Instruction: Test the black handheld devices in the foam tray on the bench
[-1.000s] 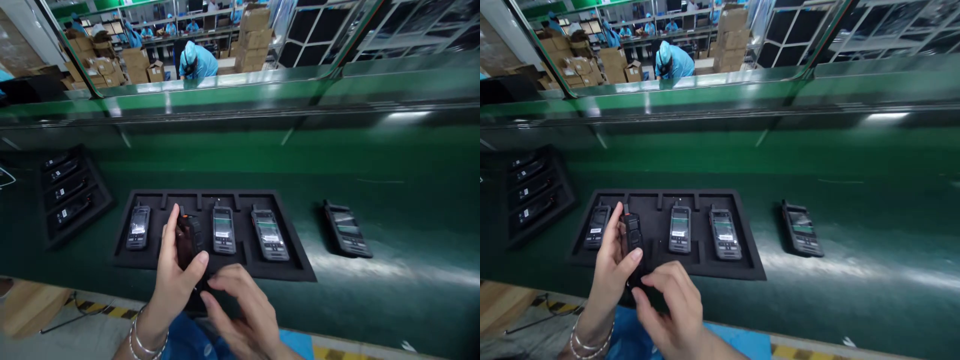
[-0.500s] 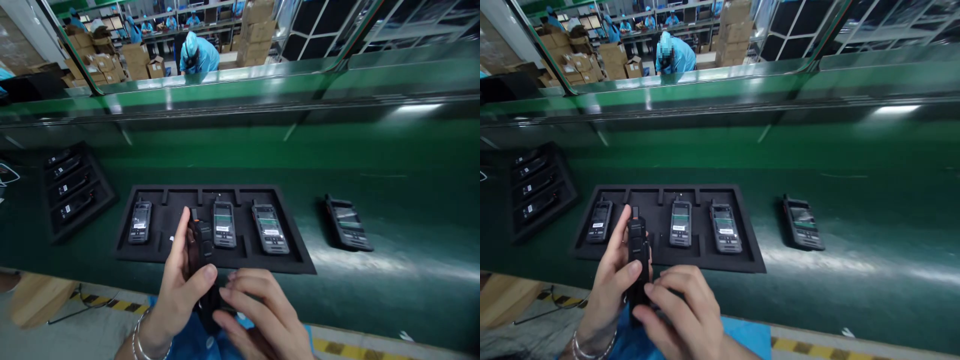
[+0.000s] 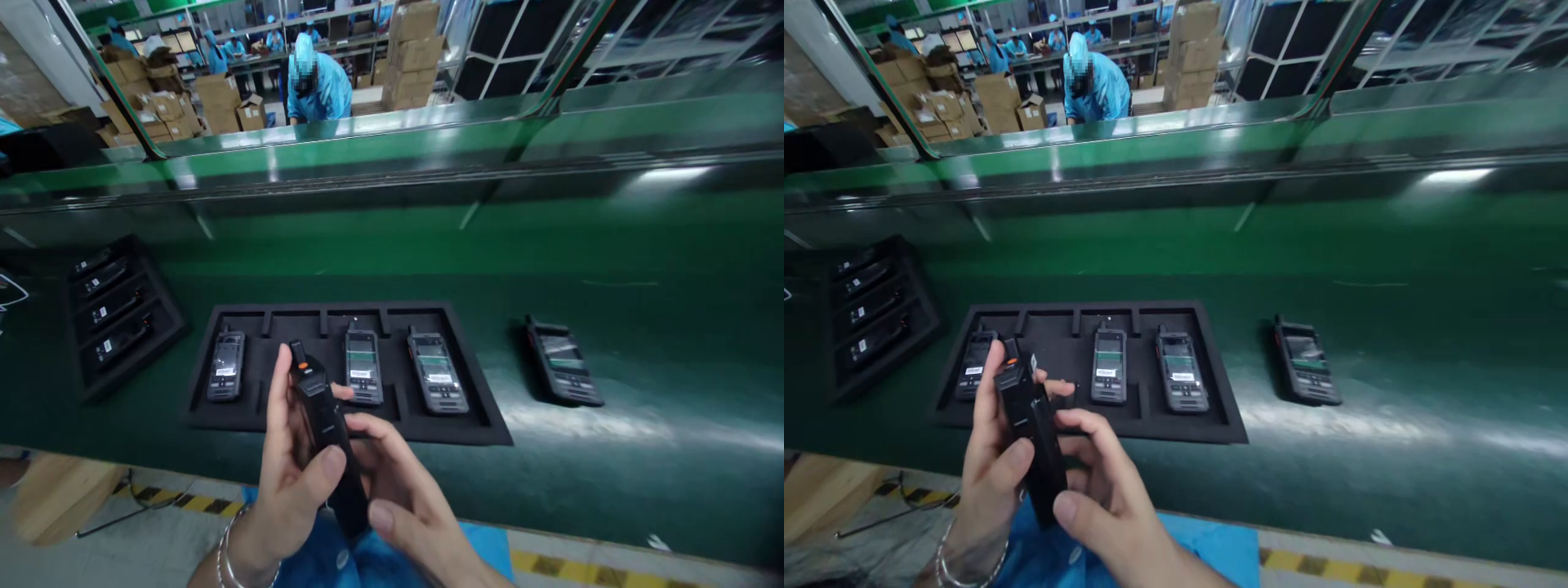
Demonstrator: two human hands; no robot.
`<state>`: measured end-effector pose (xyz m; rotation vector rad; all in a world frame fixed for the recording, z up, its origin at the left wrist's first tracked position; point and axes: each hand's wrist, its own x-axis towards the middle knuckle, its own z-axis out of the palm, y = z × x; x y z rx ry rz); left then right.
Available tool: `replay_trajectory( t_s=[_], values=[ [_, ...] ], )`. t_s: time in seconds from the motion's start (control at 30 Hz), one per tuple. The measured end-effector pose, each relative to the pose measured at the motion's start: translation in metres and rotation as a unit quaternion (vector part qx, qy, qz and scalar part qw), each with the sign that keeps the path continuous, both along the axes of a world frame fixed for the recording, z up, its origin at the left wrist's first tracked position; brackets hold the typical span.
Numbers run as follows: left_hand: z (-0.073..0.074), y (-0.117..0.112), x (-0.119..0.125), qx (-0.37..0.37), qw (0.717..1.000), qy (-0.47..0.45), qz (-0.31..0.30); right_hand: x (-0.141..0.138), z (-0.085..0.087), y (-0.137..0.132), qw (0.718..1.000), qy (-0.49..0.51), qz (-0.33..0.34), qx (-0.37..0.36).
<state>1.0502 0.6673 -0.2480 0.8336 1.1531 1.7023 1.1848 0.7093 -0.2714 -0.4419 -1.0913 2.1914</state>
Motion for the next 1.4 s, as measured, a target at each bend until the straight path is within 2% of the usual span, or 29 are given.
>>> replay_trajectory(
  t_s=[0.07, 0.17, 0.3, 0.47, 0.67, 0.83, 1.07, 1.2, 1.4],
  values=[
    [0.002, -0.001, 0.0, -0.023, 0.999, 0.028, 0.003, -0.002, 0.001, 0.0, 0.999, 0.019, 0.029, -0.029],
    [0.006, -0.003, -0.005, -0.064, 0.995, 0.068, -0.035, -0.002, 0.005, 0.002, 1.0, -0.002, -0.004, -0.003],
    [0.006, -0.007, -0.014, -0.045, 0.987, 0.108, -0.107, 0.001, 0.002, 0.001, 0.999, -0.036, -0.027, 0.027],
    [-0.002, -0.012, -0.015, -0.042, 0.986, 0.085, -0.135, 0.003, -0.004, -0.002, 0.993, -0.068, -0.053, 0.082],
    [0.0, -0.009, -0.015, -0.026, 0.984, 0.053, -0.167, 0.004, -0.003, -0.002, 0.983, -0.088, -0.081, 0.142],
    [-0.005, -0.006, -0.018, -0.013, 0.984, 0.032, -0.175, 0.0, -0.002, -0.001, 0.978, -0.086, -0.114, 0.151],
    [-0.008, -0.003, -0.023, 0.024, 0.976, 0.075, -0.205, -0.002, 0.003, 0.0, 0.976, -0.075, -0.133, 0.158],
    [-0.01, 0.0, -0.025, 0.031, 0.976, 0.077, -0.199, -0.002, 0.003, -0.001, 0.977, -0.096, -0.126, 0.145],
    [-0.009, 0.002, -0.026, 0.012, 0.972, 0.056, -0.227, 0.0, -0.002, 0.002, 0.982, -0.078, -0.112, 0.132]
  ],
)
